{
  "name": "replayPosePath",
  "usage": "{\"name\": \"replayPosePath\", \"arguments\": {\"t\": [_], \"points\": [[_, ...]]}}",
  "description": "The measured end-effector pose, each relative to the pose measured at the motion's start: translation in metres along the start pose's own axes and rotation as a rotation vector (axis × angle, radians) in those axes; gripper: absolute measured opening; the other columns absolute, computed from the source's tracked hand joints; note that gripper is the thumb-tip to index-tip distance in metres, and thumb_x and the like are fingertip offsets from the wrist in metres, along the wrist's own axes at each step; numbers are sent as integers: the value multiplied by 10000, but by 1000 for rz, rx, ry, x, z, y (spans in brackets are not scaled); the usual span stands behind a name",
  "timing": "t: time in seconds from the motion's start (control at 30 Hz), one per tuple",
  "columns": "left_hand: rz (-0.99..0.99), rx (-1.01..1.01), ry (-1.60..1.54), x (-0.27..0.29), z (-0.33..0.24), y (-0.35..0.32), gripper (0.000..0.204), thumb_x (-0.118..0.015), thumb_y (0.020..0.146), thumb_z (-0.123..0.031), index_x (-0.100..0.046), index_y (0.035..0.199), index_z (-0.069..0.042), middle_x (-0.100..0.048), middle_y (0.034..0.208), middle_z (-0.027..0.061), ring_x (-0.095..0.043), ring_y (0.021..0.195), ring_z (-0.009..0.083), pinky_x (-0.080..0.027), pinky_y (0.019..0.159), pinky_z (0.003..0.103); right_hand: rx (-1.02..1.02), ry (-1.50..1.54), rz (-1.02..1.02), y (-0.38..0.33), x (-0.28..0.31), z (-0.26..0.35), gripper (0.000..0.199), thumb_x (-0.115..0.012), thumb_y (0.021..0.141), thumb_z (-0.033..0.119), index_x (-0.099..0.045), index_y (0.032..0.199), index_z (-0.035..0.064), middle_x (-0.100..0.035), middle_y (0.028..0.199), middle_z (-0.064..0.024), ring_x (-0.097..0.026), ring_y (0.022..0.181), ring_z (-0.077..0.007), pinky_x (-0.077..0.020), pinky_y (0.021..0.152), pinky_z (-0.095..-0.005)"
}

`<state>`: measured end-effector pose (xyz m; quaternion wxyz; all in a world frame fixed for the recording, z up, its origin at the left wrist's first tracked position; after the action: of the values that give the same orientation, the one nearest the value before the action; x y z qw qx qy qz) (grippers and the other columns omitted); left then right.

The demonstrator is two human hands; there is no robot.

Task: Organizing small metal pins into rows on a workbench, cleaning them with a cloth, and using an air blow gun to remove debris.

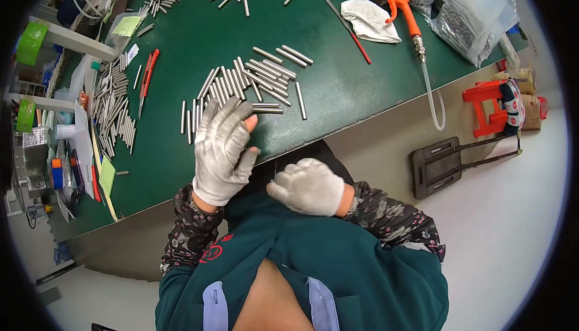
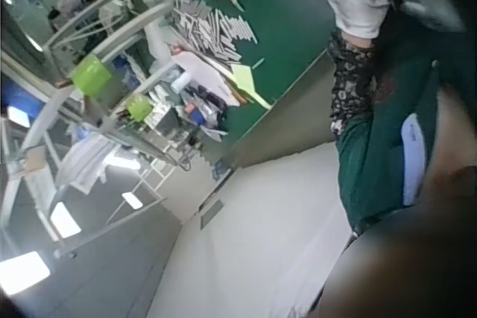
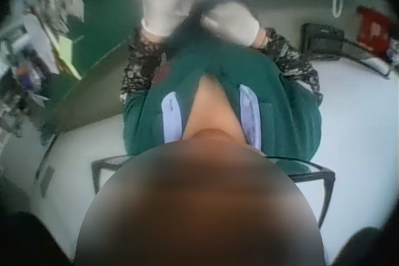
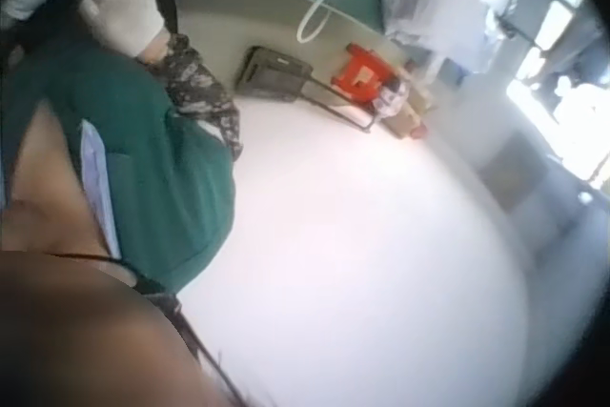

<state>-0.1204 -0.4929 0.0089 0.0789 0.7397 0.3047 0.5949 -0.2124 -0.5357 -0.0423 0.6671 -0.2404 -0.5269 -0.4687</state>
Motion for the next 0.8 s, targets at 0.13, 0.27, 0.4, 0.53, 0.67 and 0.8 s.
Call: {"name": "replayPosePath", "arguments": {"t": [0.13,0.27,0.4,0.53,0.67,0.8], "points": [[-67,162,108,-1,12,10,333,-696,737,-158,-631,1051,-65,-581,1231,95,-498,1206,350,-348,1055,512,-270,69,435,5,-124,-42,206,-535,821,155,-651,953,47,-653,969,-133,-635,929,-278,-507,776,-398],[-29,176,166,-5,6,25,328,-733,660,-109,-643,974,-84,-568,1247,86,-463,1237,351,-320,1076,507,-153,-181,117,28,-131,-30,283,-515,838,139,-650,1034,-14,-647,1065,-194,-625,999,-321,-480,867,-426],[-15,194,171,-16,11,28,292,-759,645,-134,-641,909,-87,-563,1243,76,-448,1245,351,-301,1083,509,-125,-68,223,27,-138,-29,332,-499,828,152,-630,1064,-42,-631,1074,-213,-590,1007,-371,-442,927,-449],[4,185,183,-17,12,34,261,-757,655,-143,-645,887,-105,-571,1228,70,-453,1245,342,-308,1077,503,-4,-57,258,21,-114,-23,238,-513,822,164,-651,926,-1,-637,955,-178,-608,923,-343,-476,844,-429],[43,141,221,-19,17,36,186,-722,683,-126,-646,853,-126,-589,1206,64,-468,1235,339,-321,1070,503,-51,105,432,5,-82,-21,145,-563,795,178,-655,802,66,-654,816,-108,-642,863,-293,-506,764,-404],[102,8,169,-14,7,31,166,-704,656,-125,-646,811,-139,-587,1225,58,-488,1220,343,-336,1058,516,-179,423,138,-22,-20,-29,112,-616,782,151,-642,838,58,-630,745,-112,-635,753,-293,-513,665,-411]]}}
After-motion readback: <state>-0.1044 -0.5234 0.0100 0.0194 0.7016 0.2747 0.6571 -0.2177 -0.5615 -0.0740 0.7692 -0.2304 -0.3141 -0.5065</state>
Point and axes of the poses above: each hand's wrist, its own y-axis towards the middle knuckle, its own x-axis out of the back of the hand, z = x × y, the point moved 9 cm from there along y, towards the middle knuckle
